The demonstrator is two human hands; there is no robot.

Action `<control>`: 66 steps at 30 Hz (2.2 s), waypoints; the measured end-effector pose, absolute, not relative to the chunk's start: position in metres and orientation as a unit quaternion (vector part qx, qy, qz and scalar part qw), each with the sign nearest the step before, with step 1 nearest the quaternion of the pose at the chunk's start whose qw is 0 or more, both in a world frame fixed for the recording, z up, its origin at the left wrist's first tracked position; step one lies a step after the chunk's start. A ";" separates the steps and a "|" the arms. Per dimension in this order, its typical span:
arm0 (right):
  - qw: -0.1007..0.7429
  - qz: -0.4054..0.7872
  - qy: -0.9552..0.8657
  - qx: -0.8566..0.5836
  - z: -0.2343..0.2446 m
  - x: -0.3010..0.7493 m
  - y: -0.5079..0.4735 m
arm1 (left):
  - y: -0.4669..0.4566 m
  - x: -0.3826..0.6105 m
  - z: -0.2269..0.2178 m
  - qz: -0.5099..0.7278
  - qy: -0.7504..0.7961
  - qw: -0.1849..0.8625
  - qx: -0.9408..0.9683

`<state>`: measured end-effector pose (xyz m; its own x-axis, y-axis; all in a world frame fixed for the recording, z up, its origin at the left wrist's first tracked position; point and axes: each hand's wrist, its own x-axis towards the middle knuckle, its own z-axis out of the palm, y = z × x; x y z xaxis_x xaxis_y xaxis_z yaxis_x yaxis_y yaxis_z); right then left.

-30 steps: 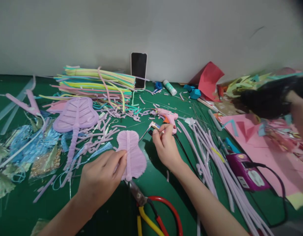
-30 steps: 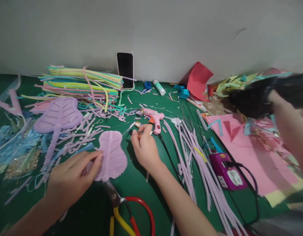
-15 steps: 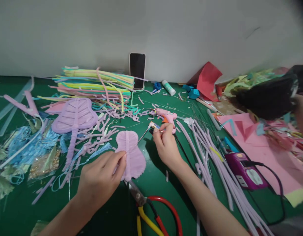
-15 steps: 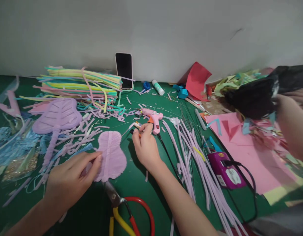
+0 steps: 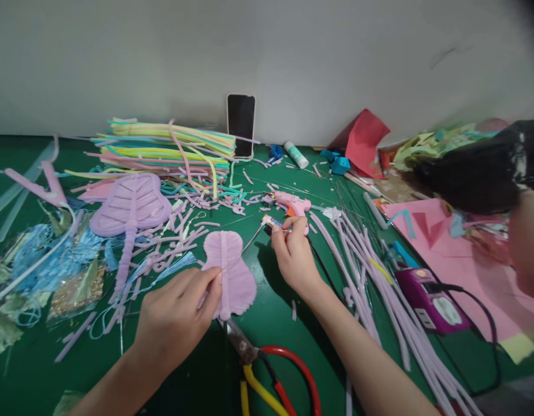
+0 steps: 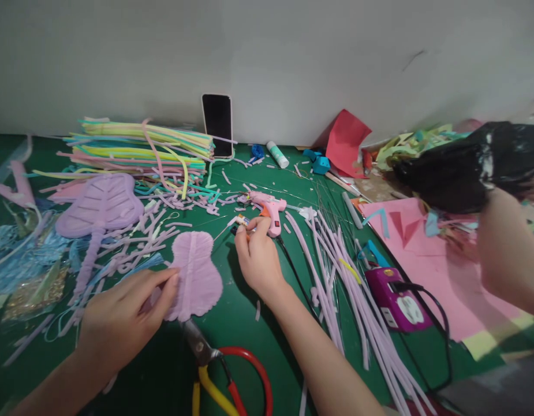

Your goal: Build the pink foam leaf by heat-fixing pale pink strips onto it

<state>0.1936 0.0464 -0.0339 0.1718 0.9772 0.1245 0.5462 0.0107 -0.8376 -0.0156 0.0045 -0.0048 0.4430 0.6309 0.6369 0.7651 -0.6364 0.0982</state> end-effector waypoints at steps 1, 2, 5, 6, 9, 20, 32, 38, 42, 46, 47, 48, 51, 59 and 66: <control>0.403 0.267 -0.585 -0.651 -0.034 0.194 0.047 | 0.005 -0.016 -0.005 -0.326 -0.414 0.100 -0.844; 0.402 0.267 -0.585 -0.652 -0.035 0.194 0.047 | 0.005 -0.016 -0.005 -0.325 -0.415 0.098 -0.844; 0.396 0.264 -0.585 -0.657 -0.036 0.195 0.047 | 0.005 -0.016 -0.006 -0.326 -0.415 0.097 -0.844; 0.395 0.265 -0.584 -0.658 -0.036 0.195 0.047 | 0.005 -0.016 -0.006 -0.326 -0.414 0.099 -0.844; 0.395 0.266 -0.583 -0.659 -0.035 0.196 0.047 | 0.005 -0.016 -0.006 -0.332 -0.413 0.101 -0.842; 0.401 0.255 -0.579 -0.663 -0.034 0.197 0.048 | 0.003 -0.014 -0.004 -0.339 -0.415 0.100 -0.838; 0.409 0.262 -0.572 -0.661 -0.033 0.199 0.048 | 0.003 -0.014 -0.002 -0.334 -0.421 0.100 -0.837; 0.404 0.259 -0.571 -0.667 -0.032 0.199 0.049 | 0.003 -0.013 0.000 -0.339 -0.420 0.093 -0.837; 0.409 0.260 -0.567 -0.666 -0.031 0.200 0.050 | 0.001 -0.013 0.002 -0.339 -0.420 0.096 -0.836; 0.412 0.262 -0.565 -0.665 -0.031 0.200 0.050 | -0.001 -0.014 0.002 -0.327 -0.433 0.093 -0.835; 0.413 0.262 -0.564 -0.665 -0.031 0.201 0.049 | -0.001 -0.014 0.003 -0.326 -0.435 0.094 -0.834; 0.414 0.261 -0.563 -0.666 -0.031 0.201 0.049 | -0.001 -0.014 0.003 -0.327 -0.435 0.095 -0.834; 0.417 0.259 -0.559 -0.668 -0.031 0.202 0.049 | -0.001 -0.013 0.003 -0.330 -0.432 0.100 -0.833; 0.413 0.253 -0.559 -0.673 -0.032 0.205 0.049 | 0.000 -0.012 0.003 -0.328 -0.433 0.099 -0.834; 0.412 0.250 -0.558 -0.676 -0.031 0.206 0.051 | -0.001 -0.014 0.002 -0.325 -0.429 0.093 -0.837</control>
<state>0.2055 0.0514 -0.0311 0.2528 0.9599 0.1215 0.5484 -0.0387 -0.8353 -0.0137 -0.0011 0.0015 0.4195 0.6582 0.6251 0.7797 -0.6139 0.1231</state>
